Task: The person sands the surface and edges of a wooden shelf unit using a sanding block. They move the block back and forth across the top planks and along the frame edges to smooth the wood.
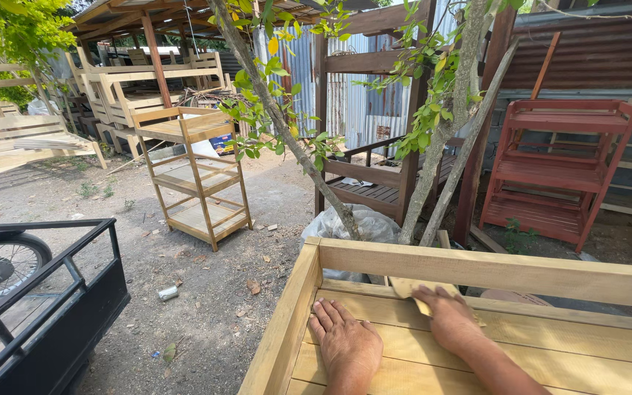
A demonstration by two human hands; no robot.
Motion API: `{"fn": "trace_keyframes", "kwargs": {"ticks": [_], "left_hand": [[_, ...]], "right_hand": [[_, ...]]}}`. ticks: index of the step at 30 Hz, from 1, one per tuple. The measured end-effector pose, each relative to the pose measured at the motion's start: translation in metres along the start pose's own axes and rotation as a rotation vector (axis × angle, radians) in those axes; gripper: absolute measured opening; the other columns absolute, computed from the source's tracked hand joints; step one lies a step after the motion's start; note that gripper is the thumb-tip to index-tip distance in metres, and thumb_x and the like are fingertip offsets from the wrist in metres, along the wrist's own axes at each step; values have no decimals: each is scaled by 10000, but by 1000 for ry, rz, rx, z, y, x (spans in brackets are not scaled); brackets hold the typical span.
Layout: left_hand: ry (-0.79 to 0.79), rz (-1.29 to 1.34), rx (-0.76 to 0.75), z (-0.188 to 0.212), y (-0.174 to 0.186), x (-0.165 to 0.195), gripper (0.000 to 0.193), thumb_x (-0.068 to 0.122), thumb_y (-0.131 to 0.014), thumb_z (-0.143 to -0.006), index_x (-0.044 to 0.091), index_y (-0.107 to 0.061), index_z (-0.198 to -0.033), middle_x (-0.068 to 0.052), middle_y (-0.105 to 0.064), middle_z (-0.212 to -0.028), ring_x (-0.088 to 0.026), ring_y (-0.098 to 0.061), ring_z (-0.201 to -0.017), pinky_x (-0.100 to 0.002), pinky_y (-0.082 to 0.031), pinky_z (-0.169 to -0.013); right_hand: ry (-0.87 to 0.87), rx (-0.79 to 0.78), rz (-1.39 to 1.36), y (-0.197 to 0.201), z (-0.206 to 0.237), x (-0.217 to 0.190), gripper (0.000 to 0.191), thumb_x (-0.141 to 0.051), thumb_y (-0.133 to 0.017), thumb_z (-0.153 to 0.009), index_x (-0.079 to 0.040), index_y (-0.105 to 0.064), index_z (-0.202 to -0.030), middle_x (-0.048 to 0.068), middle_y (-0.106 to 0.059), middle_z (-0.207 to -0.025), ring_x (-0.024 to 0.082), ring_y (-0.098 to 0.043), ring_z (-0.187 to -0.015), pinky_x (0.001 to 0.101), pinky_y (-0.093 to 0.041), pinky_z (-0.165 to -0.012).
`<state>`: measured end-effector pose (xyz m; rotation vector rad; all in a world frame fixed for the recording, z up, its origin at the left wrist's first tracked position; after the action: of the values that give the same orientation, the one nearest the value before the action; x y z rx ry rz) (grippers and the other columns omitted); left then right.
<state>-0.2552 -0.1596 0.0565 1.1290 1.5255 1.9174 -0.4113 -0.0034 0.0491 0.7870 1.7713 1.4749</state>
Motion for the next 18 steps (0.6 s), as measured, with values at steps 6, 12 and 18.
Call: {"fn": "trace_keyframes", "kwargs": {"ticks": [6,12,18], "left_hand": [[-24,17,-20,-1,2,6,785,385,-362,-1035,-115,-105,-1583,-259,-55,-1700,-378,33,-1589,-523,42,-1261],[-54,42,-49,-5,0,2,774,313,-417,-1020,-120,-105,-1580,-258,-49,-1702,-374,52,-1594,-526,47,-1260],[-48,84,9,-13,-3,2,739,301,-392,-1028,-116,-115,-1571,-256,-45,-1700,-365,31,-1586,-526,42,-1256]], "right_hand": [[-161,44,-75,-21,-32,1,579,-22,-475,-918,-240,-565,-1446,20,-537,-1518,239,-464,-1440,413,-315,-1242],[290,2,-183,-36,-55,-116,563,-23,-551,-878,-179,-563,-1419,11,-457,-1569,252,-345,-1504,421,-272,-1236],[114,5,-54,-19,-3,-13,867,98,-528,-741,-264,-504,-1528,-34,-386,-1616,238,-274,-1536,412,-209,-1273]]}}
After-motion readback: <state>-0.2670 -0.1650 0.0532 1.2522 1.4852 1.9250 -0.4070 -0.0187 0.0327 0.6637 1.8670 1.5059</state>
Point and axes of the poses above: each hand's wrist, its own z-axis away from the middle knuckle, its own y-axis out of the back of the hand, x = y × z, the point moved 9 cm from there along -z, towards the middle knuckle
